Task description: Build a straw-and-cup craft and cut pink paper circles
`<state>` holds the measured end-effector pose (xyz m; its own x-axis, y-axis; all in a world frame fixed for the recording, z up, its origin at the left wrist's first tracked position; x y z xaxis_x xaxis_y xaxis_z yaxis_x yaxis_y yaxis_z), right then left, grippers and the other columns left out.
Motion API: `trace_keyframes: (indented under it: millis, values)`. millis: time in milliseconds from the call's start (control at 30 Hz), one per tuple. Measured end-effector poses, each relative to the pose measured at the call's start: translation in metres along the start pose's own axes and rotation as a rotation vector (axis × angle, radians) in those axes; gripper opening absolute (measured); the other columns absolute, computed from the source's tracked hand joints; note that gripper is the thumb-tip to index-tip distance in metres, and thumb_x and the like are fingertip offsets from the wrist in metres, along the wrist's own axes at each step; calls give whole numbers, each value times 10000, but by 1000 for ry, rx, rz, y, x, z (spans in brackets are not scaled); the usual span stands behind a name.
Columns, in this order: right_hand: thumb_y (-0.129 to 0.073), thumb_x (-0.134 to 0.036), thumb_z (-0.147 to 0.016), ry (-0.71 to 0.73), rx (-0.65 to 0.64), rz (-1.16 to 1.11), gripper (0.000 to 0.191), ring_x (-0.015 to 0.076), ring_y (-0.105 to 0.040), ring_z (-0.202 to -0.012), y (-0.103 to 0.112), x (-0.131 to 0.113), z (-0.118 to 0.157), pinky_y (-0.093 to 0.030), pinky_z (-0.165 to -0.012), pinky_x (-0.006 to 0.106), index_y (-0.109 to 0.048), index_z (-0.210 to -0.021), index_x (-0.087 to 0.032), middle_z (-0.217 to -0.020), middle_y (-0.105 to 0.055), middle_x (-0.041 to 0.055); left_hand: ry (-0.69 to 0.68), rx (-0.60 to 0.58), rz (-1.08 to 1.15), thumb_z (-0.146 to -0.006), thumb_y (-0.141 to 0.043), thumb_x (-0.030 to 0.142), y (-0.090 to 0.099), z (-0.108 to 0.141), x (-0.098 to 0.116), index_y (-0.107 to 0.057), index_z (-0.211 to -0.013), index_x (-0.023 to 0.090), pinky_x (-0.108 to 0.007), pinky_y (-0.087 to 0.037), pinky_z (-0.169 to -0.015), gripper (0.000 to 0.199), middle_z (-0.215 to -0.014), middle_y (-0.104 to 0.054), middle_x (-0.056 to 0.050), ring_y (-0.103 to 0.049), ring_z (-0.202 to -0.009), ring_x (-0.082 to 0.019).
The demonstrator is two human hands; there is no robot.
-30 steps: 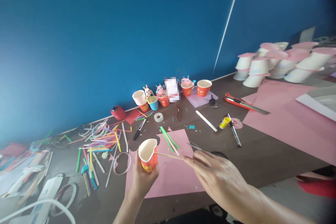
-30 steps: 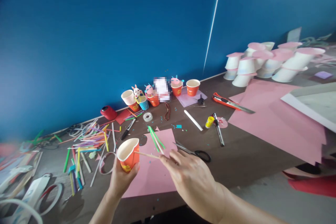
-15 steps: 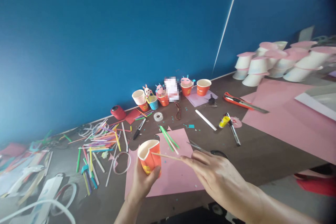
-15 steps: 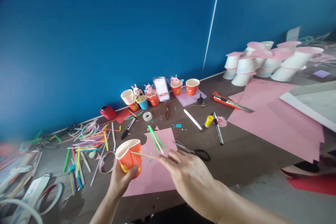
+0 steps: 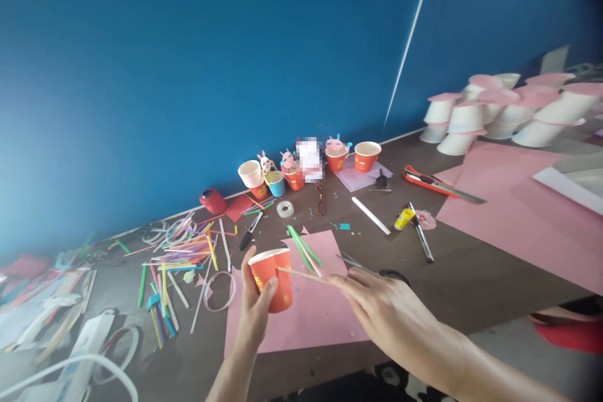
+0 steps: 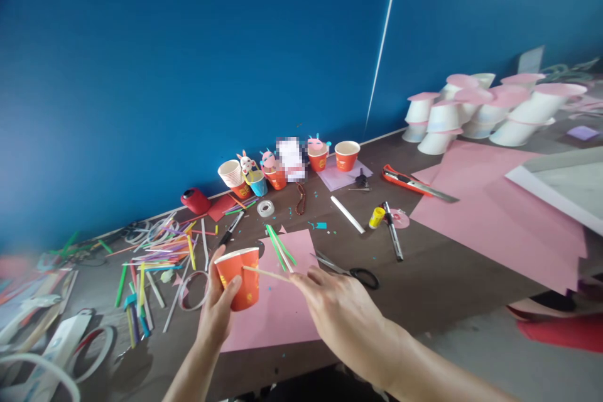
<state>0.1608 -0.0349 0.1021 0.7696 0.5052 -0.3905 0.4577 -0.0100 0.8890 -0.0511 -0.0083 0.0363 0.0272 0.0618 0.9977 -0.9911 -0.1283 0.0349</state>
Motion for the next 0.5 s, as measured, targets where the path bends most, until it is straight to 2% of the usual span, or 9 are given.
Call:
trace_keyframes:
  millis: [100, 167, 233, 333, 400, 500]
  values:
    - [-421, -57, -761, -20, -10, 27, 445, 135, -606, -672, -7, 3, 1, -435, -568, 212, -499, -1164, -230, -805, -641, 33, -16, -107, 81, -710, -593, 311, -4, -5, -9, -421, -1001, 234, -234, -422, -685, 346, -869, -539, 2, -533, -762, -129]
    - [-430, -59, -756, -34, -60, 48, 461, 131, -607, -622, -14, 5, 1, -407, -536, 208, -485, -1179, -236, -754, -640, 19, -30, -113, 56, -697, -612, 286, -2, -11, -17, -431, -876, 212, -201, -399, -613, 265, -715, -478, 40, -494, -642, -96]
    - [-441, -62, -749, -42, -123, 77, 469, 139, -607, -578, -22, 7, 2, -377, -507, 216, -483, -1177, -251, -693, -637, 1, -45, -93, -23, -695, -612, 279, 2, -17, -23, -435, -794, 196, -199, -393, -598, 219, -686, -454, 40, -483, -623, -94]
    - [-453, -81, -747, -63, -175, 100, 456, 164, -619, -573, -32, 9, 2, -345, -501, 232, -486, -1161, -269, -646, -642, -12, -110, -94, -216, -662, -629, 302, 12, -27, -22, -490, -743, 172, -260, -425, -700, 208, -927, -508, -48, -525, -848, -172]
    - [-458, -92, -750, -81, -180, 79, 425, 171, -629, -592, -37, 9, 3, -335, -509, 233, -503, -1132, -272, -645, -653, -12, -195, -112, -383, -632, -646, 319, 18, -32, -16, -549, -770, 168, -333, -413, -808, 227, -1103, -455, -92, -464, -1030, -240]
    - [-445, -99, -766, -88, -174, 24, 377, 165, -634, -598, -41, 9, 3, -326, -511, 226, -527, -1089, -275, -648, -662, -17, -353, -159, -633, -627, -646, 339, 25, -35, -2, -592, -862, 188, -423, -363, -896, 284, -1162, -412, -104, -411, -1093, -270]
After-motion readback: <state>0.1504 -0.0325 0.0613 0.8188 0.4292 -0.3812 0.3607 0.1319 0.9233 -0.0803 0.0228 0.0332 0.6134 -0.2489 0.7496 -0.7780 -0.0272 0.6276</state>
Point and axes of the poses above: each hand's wrist, its own z-axis away from the middle knuckle, its own y-axis out of the back of the hand, x = y × z, the point moved 4 cm from there along -z, towards the middle knuckle
